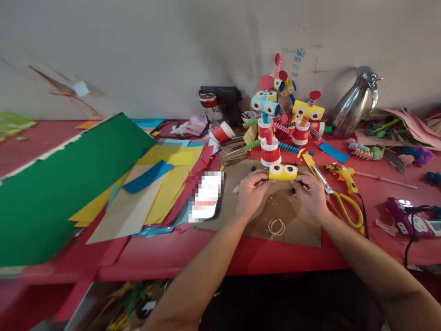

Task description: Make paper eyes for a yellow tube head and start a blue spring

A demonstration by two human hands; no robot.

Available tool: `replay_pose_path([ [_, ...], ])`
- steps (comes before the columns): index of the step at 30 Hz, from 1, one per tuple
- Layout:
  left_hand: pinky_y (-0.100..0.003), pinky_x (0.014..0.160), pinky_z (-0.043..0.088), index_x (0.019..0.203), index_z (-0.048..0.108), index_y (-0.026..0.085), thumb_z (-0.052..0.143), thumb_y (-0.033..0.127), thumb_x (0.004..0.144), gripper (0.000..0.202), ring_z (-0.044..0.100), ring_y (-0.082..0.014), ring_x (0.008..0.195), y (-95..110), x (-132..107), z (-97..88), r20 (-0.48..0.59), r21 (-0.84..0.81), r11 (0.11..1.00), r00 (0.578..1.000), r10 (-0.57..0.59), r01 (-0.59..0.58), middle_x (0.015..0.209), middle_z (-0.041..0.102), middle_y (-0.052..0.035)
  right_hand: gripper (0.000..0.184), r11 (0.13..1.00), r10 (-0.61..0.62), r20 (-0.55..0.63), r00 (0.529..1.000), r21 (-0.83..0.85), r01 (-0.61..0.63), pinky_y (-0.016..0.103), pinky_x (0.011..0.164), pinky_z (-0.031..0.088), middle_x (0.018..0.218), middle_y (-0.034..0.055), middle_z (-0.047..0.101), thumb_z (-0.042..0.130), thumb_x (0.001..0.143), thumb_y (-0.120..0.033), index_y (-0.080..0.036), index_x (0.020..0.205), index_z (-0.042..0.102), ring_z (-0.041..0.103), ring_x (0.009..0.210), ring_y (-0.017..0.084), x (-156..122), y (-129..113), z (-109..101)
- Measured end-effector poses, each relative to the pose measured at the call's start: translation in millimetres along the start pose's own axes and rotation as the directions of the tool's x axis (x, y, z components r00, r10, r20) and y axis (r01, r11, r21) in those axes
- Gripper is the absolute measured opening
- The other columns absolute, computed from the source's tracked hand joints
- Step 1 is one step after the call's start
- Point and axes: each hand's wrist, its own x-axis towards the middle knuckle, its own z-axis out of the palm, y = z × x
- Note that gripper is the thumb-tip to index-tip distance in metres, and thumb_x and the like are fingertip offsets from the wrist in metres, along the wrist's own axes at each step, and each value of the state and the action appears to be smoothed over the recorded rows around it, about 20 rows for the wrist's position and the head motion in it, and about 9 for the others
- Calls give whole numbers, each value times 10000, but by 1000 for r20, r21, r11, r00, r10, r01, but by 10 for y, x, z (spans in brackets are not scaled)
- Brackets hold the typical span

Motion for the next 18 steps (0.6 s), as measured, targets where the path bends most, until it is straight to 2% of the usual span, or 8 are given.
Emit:
replay_pose_path([
  [4,-345,797,521,667,728,248,756,413,761,192,653,-193,816,7,-1,-15,-21,3,1000,1000,5,-5,835,731,-26,283,1000,7,8,1000,-23,-7,331,645,470,675,24,603,665,813,-424,-250,590,653,544,648,184,1,-30,-8],
  [9,-368,828,522,665,735,257,758,424,762,195,658,-207,845,47,-13,-31,3,39,999,999,33,-33,858,732,-32,249,997,-23,-77,997,-75,17,318,604,436,632,8,587,660,815,-373,-252,599,628,519,612,175,-16,-34,-20],
  [14,-349,823,513,675,727,261,744,388,780,166,650,-192,820,80,-40,-30,-2,61,994,996,94,-94,854,718,-23,192,999,-41,-10,999,-19,41,315,618,426,659,8,593,662,811,-316,-240,637,633,535,643,174,-18,-8,-50],
  [16,-341,815,510,757,723,253,741,379,775,129,640,-188,828,37,-32,-14,-87,7,998,995,58,-58,885,704,-25,173,1000,-22,-53,998,1,22,316,627,426,679,7,594,671,813,-325,-236,668,646,532,654,170,-12,1,-73],
  [18,-338,819,506,867,700,238,744,371,764,174,629,-186,853,-51,10,3,-222,-61,997,973,-59,47,919,685,-31,153,999,2,-150,989,42,4,321,642,443,705,4,592,673,820,-334,-235,704,658,533,670,167,-5,10,-93],
])
